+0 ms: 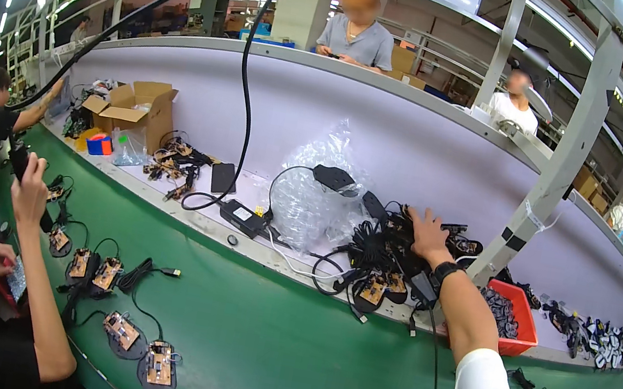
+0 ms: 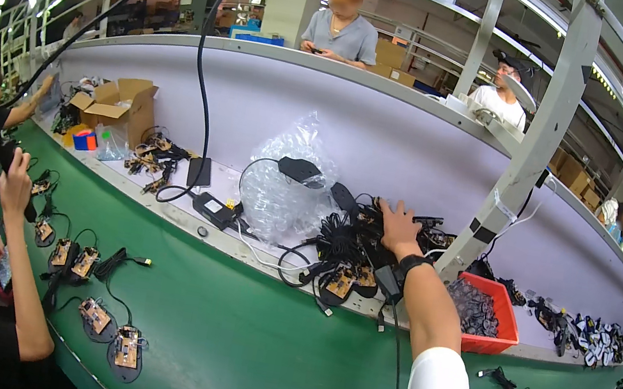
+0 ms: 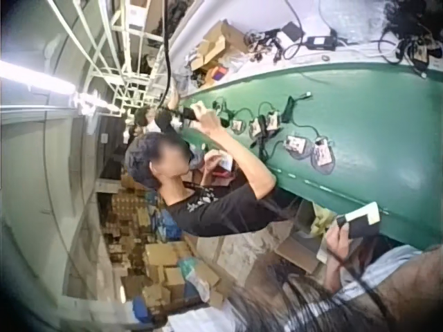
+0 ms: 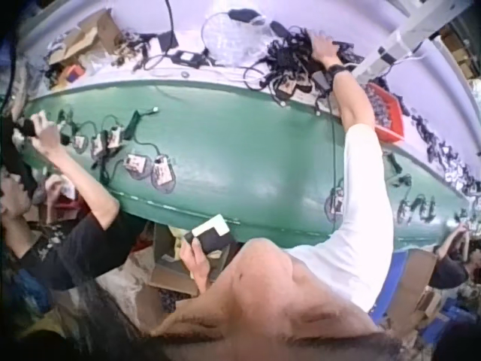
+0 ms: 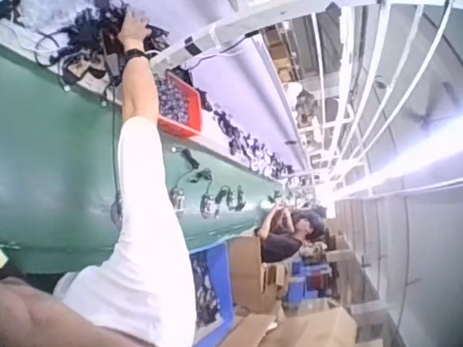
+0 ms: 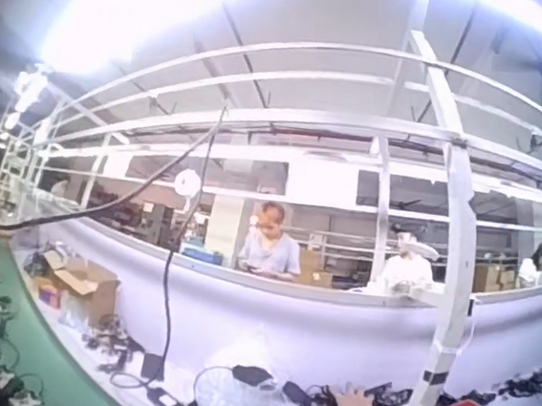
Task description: The worker is assembling computer mice on an electronics factory assembly line, applying adhesive tape and connecting components.
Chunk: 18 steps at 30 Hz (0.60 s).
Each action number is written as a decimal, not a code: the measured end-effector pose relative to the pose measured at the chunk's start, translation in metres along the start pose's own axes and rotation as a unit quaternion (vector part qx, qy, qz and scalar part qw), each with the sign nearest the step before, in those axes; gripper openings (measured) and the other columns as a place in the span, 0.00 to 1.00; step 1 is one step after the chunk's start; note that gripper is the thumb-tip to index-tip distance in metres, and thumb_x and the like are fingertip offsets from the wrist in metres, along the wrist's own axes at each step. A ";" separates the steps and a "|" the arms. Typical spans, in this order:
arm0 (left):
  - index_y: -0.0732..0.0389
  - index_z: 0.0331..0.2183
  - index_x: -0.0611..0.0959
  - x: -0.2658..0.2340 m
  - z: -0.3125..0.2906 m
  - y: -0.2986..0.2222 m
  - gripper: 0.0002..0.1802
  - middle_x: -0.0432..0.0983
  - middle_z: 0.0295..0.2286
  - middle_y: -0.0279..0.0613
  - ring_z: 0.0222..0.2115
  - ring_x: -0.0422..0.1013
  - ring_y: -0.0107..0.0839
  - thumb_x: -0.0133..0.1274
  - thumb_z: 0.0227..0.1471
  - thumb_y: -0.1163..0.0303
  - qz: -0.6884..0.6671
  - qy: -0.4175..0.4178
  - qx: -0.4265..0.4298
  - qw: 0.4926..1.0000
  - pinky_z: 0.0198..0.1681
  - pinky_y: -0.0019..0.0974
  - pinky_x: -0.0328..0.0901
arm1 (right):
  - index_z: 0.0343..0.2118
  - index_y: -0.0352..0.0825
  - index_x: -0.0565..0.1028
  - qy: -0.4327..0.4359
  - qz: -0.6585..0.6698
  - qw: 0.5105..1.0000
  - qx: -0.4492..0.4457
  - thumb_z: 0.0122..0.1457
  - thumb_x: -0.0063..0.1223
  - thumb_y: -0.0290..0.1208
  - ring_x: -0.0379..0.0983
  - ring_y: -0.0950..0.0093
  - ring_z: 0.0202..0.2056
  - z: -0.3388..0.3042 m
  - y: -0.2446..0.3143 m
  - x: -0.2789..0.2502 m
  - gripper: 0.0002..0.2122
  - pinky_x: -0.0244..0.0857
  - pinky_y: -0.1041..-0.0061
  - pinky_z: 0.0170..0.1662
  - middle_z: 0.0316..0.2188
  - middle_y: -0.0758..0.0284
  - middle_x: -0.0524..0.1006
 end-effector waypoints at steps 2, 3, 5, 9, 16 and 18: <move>0.60 0.62 0.66 -0.050 0.061 -0.003 0.30 0.66 0.46 0.39 0.29 0.69 0.26 0.51 0.63 0.61 -0.122 0.061 0.016 0.990 0.31 0.31 0.66 | 0.72 0.53 0.55 -0.063 0.027 0.998 -0.010 0.48 0.72 0.30 0.64 0.45 0.60 0.011 -0.006 0.007 0.48 0.70 0.37 0.52 0.61 0.56 0.68; 0.60 0.62 0.66 -0.043 0.077 0.032 0.30 0.66 0.46 0.39 0.29 0.69 0.26 0.51 0.63 0.61 -0.141 0.071 0.008 0.987 0.31 0.31 0.66 | 0.72 0.53 0.55 -0.063 0.014 0.998 0.009 0.48 0.72 0.30 0.64 0.45 0.60 0.011 -0.026 0.012 0.48 0.70 0.37 0.52 0.61 0.56 0.68; 0.59 0.61 0.65 -0.020 0.089 0.090 0.29 0.65 0.48 0.41 0.26 0.68 0.27 0.49 0.62 0.62 -0.216 0.138 -0.053 0.965 0.29 0.28 0.64 | 0.66 0.47 0.63 -0.094 -0.047 0.994 -0.028 0.49 0.69 0.27 0.69 0.47 0.55 0.002 -0.046 0.010 0.39 0.75 0.45 0.48 0.53 0.57 0.73; 0.58 0.61 0.66 -0.008 0.087 0.096 0.29 0.66 0.46 0.40 0.26 0.68 0.27 0.49 0.62 0.61 -0.273 0.169 -0.083 0.943 0.27 0.28 0.63 | 0.59 0.44 0.70 -0.184 0.001 0.982 -0.047 0.52 0.60 0.20 0.71 0.47 0.52 -0.018 -0.035 -0.017 0.29 0.77 0.50 0.46 0.50 0.56 0.73; 0.57 0.56 0.69 0.002 0.089 0.131 0.20 0.69 0.41 0.42 0.28 0.70 0.32 0.46 0.66 0.63 -0.268 0.135 -0.103 0.948 0.29 0.33 0.67 | 0.51 0.41 0.73 -0.306 0.042 0.950 -0.032 0.50 0.53 0.14 0.72 0.48 0.50 -0.080 -0.031 -0.151 0.24 0.75 0.52 0.47 0.46 0.54 0.74; 0.57 0.56 0.69 -0.013 0.089 0.138 0.19 0.69 0.41 0.42 0.28 0.70 0.33 0.47 0.66 0.63 -0.299 0.090 -0.110 0.943 0.30 0.33 0.67 | 0.50 0.40 0.73 -0.381 0.087 0.917 -0.082 0.50 0.53 0.14 0.73 0.47 0.48 -0.100 -0.021 -0.191 0.22 0.72 0.53 0.47 0.43 0.52 0.75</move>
Point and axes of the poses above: each hand's wrist, its own z-axis towards the middle knuckle, its own x-axis out of the palm, y = z × x, the point moved 2 cm from there along z, towards the middle knuckle
